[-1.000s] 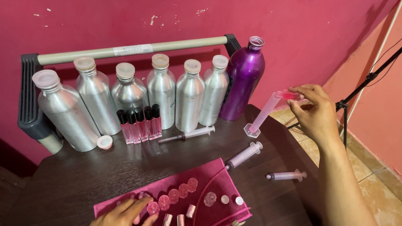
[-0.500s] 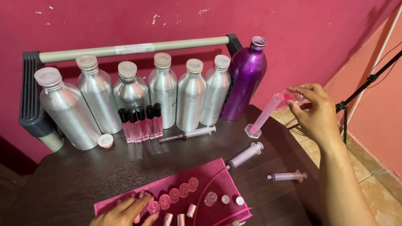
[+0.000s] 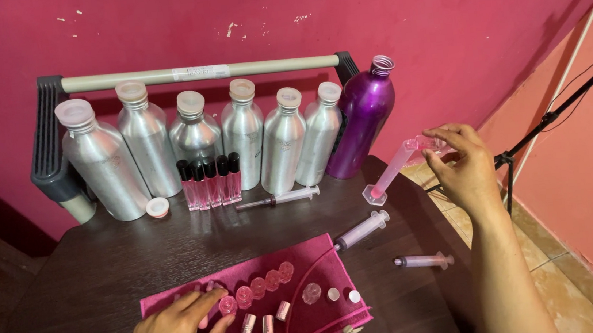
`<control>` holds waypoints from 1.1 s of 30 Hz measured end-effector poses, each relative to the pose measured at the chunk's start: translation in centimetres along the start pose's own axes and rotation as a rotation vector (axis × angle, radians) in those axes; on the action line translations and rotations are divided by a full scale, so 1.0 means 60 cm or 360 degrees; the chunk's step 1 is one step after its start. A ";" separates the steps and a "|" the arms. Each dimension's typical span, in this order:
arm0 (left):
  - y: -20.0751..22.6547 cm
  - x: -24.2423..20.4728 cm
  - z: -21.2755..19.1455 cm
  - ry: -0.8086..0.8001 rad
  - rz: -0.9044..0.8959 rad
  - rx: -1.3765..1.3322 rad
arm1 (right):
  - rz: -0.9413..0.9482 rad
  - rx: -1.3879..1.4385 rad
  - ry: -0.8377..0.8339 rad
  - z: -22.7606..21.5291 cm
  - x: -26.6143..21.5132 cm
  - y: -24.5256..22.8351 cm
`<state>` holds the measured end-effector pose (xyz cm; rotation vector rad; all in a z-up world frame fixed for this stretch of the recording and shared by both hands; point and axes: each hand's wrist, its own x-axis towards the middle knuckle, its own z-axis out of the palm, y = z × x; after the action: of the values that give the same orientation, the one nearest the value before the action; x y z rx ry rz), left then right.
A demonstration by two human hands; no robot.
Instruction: Assembling small pink perfume sample containers by manually attaching white caps and organizing them on a cloth.
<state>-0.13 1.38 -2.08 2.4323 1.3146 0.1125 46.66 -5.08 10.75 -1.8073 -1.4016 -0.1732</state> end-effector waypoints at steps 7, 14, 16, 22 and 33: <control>0.000 0.001 -0.001 -0.0032 -0.0031 0.0016 | 0.0013 -0.0006 -0.0018 -0.002 0.001 -0.009; 0.002 -0.001 -0.005 0.0008 0.0013 -0.0015 | 0.0166 -0.0067 -0.0062 -0.009 0.001 -0.033; 0.002 -0.001 -0.005 0.0009 0.0020 -0.0021 | 0.0139 -0.0069 -0.0060 -0.008 0.002 -0.030; -0.002 0.000 0.001 0.0000 0.0029 -0.0008 | 0.0132 -0.0008 -0.0051 -0.008 0.003 -0.029; -0.001 -0.002 0.004 0.0067 0.0026 -0.0003 | -0.0012 -0.0050 -0.0121 -0.008 0.006 -0.011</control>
<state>-0.19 1.27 -2.29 2.4520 1.3123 0.1697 46.41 -5.12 11.58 -1.8516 -1.4664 -0.1319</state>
